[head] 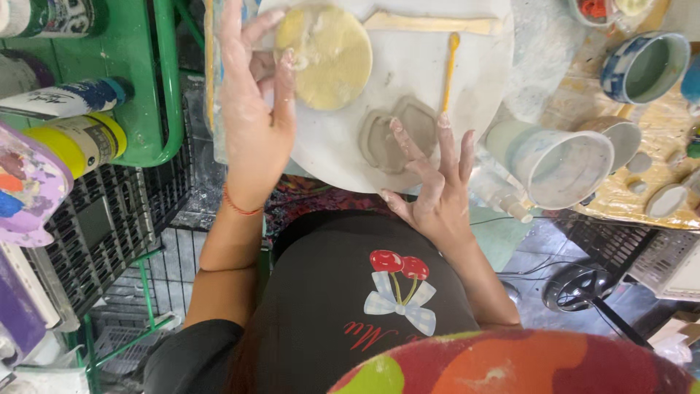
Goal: The person uses a sponge to smooth the surface and edges of a small clay object held in their hand. They then place the object on a white surface and use a thin brush to apply a liquid to the interior of the piece.
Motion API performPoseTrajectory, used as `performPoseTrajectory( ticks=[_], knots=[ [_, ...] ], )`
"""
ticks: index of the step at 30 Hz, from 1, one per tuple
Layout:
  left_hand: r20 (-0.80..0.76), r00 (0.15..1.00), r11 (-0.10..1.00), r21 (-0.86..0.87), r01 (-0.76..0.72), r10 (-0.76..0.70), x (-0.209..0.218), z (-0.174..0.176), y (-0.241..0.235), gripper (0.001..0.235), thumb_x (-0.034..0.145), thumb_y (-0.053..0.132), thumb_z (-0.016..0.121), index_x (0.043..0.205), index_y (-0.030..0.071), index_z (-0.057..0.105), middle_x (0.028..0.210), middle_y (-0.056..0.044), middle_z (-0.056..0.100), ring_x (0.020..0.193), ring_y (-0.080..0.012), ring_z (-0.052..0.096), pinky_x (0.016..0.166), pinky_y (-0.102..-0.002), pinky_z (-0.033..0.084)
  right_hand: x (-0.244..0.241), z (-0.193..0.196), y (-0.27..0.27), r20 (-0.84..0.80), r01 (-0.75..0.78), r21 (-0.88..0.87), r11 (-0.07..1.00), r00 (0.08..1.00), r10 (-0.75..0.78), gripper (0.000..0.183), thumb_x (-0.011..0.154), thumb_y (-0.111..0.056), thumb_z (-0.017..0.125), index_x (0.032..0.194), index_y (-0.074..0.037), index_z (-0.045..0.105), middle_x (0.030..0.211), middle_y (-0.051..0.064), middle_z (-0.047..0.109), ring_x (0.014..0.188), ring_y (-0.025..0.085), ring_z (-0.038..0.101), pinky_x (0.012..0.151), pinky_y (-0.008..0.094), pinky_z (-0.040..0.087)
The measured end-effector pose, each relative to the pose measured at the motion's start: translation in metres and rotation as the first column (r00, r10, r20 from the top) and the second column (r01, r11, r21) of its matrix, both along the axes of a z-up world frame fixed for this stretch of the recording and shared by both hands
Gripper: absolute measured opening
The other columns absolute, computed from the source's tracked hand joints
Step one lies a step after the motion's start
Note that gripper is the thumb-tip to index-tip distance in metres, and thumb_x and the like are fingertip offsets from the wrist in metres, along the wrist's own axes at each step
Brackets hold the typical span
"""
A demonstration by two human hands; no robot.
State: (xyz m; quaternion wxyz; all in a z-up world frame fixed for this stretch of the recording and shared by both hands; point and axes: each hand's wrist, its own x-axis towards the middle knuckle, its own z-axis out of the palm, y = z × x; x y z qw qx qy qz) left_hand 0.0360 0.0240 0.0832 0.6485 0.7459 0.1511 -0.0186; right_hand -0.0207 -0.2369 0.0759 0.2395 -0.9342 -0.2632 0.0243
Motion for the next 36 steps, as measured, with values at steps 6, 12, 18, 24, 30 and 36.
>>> performPoseTrajectory(
  ticks=[6, 12, 18, 24, 30, 36],
  knots=[
    [0.218, 0.958, 0.842, 0.538, 0.043, -0.188, -0.015, -0.024, -0.013, 0.061, 0.122, 0.014, 0.061, 0.162, 0.002, 0.017, 0.166, -0.016, 0.025, 0.154, -0.0317, 0.029, 0.127, -0.042, 0.024, 0.002, -0.017, -0.004, 0.045, -0.112, -0.221, 0.969, 0.991, 0.125, 0.065, 0.106, -0.064, 0.061, 0.127, -0.009, 0.036, 0.156, -0.001, 0.061, 0.155, 0.038, 0.025, 0.12, 0.066, -0.005],
    [0.23, 0.945, 0.823, 0.564, 0.065, -0.232, -0.02, -0.044, -0.017, 0.061, 0.122, 0.021, 0.057, 0.163, 0.004, 0.016, 0.168, -0.016, 0.02, 0.156, -0.0333, 0.019, 0.129, -0.047, 0.018, 0.009, -0.02, 0.0, 0.127, -0.168, -0.207, 0.964, 0.972, 0.197, 0.063, 0.108, -0.064, 0.058, 0.129, -0.01, 0.033, 0.159, 0.0, 0.061, 0.159, 0.033, 0.024, 0.124, 0.064, -0.007],
    [0.241, 0.936, 0.82, 0.567, 0.078, -0.256, -0.021, -0.047, -0.018, 0.061, 0.122, 0.022, 0.055, 0.164, 0.004, 0.016, 0.169, -0.013, 0.023, 0.157, -0.0317, 0.018, 0.13, -0.047, 0.016, 0.008, -0.024, -0.002, 0.173, -0.178, -0.16, 0.971, 0.963, 0.205, 0.059, 0.108, -0.061, 0.06, 0.123, -0.011, 0.032, 0.155, 0.001, 0.065, 0.158, 0.033, 0.027, 0.126, 0.064, -0.002],
    [0.251, 0.93, 0.823, 0.561, 0.087, -0.27, -0.023, -0.036, -0.023, 0.058, 0.12, 0.02, 0.056, 0.164, 0.006, 0.022, 0.169, -0.012, 0.027, 0.158, -0.0323, 0.018, 0.129, -0.048, 0.017, -0.001, -0.025, -0.007, 0.205, -0.167, -0.176, 0.97, 0.958, 0.202, 0.056, 0.11, -0.058, 0.066, 0.122, -0.011, 0.037, 0.15, -0.002, 0.068, 0.155, 0.03, 0.032, 0.124, 0.063, 0.0],
    [0.314, 0.911, 0.724, 0.689, -0.027, -0.265, -0.022, -0.021, -0.03, 0.059, 0.113, 0.022, 0.061, 0.163, 0.01, 0.032, 0.165, -0.012, 0.027, 0.156, -0.0436, 0.012, 0.129, -0.06, 0.013, -0.008, -0.018, -0.012, 0.271, -0.151, -0.256, 0.955, 0.937, 0.221, 0.053, 0.11, -0.058, 0.066, 0.129, -0.014, 0.045, 0.149, -0.007, 0.068, 0.156, 0.026, 0.032, 0.125, 0.06, -0.001],
    [0.318, 0.893, 0.75, 0.661, 0.032, -0.319, -0.012, -0.004, -0.032, 0.059, 0.111, 0.025, 0.063, 0.161, 0.011, 0.037, 0.168, -0.016, 0.029, 0.155, -0.0463, 0.012, 0.127, -0.061, 0.013, -0.02, -0.01, -0.013, 0.308, -0.105, -0.273, 0.956, 0.932, 0.19, 0.057, 0.105, -0.059, 0.069, 0.136, -0.015, 0.051, 0.138, -0.007, 0.068, 0.154, 0.021, 0.036, 0.124, 0.06, 0.003]
  ],
)
